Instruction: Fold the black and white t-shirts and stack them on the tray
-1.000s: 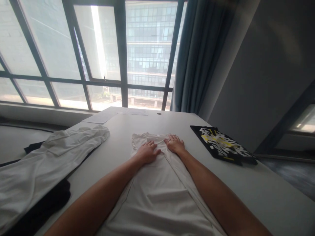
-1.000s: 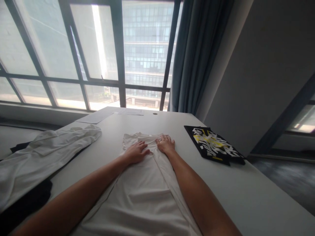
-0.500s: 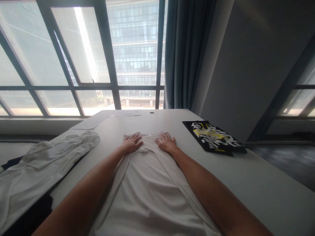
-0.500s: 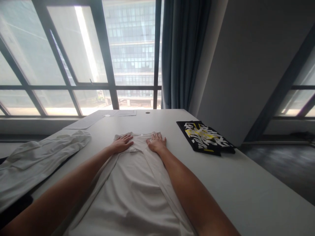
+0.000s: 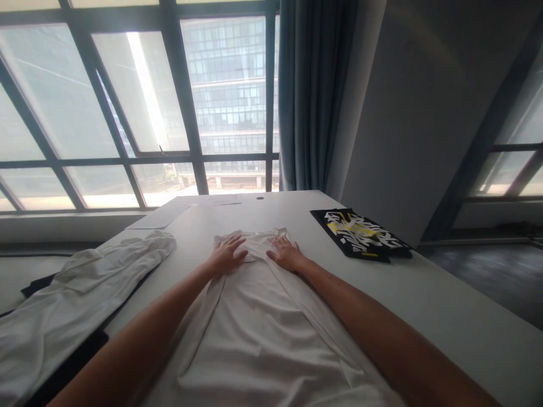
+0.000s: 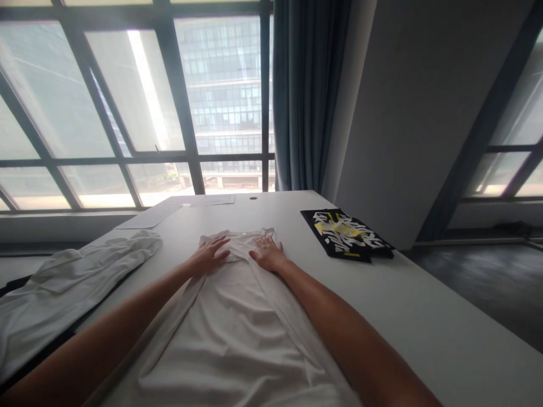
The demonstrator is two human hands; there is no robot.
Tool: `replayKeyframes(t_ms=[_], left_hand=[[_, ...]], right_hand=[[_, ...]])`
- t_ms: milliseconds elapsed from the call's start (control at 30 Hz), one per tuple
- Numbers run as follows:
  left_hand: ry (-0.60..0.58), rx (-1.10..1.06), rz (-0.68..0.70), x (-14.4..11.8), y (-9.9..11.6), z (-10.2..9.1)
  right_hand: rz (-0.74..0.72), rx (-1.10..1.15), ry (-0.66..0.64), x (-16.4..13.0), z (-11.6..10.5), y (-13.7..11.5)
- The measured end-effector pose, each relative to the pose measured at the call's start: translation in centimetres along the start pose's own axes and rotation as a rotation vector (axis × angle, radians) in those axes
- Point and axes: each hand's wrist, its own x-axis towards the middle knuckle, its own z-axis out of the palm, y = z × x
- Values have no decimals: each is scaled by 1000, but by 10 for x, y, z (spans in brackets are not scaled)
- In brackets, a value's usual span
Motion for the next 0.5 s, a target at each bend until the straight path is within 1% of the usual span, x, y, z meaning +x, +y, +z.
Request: replayKeyframes(t_ms=[67, 100, 167, 233, 300, 367, 500], left_hand=[[-76, 16, 52, -14, 11, 4], [-116, 31, 59, -19, 15, 6], [-160, 57, 42, -25, 22, 9], [-164, 62, 27, -24, 23, 11], [-157, 57, 31, -17, 21, 12], [-153, 55, 32, -5, 16, 13], [-150, 55, 4, 30, 7, 19]], right_hand=[[-87, -16, -9, -21, 2, -19], [-105, -27, -39, -29, 3, -29], [-85, -54, -123, -40, 4, -44], [-39, -70, -180, -41, 5, -51], [-17, -74, -176, -34, 6, -49], [-19, -69, -159, -20, 7, -41], [-34, -64, -138, 13, 6, -23]])
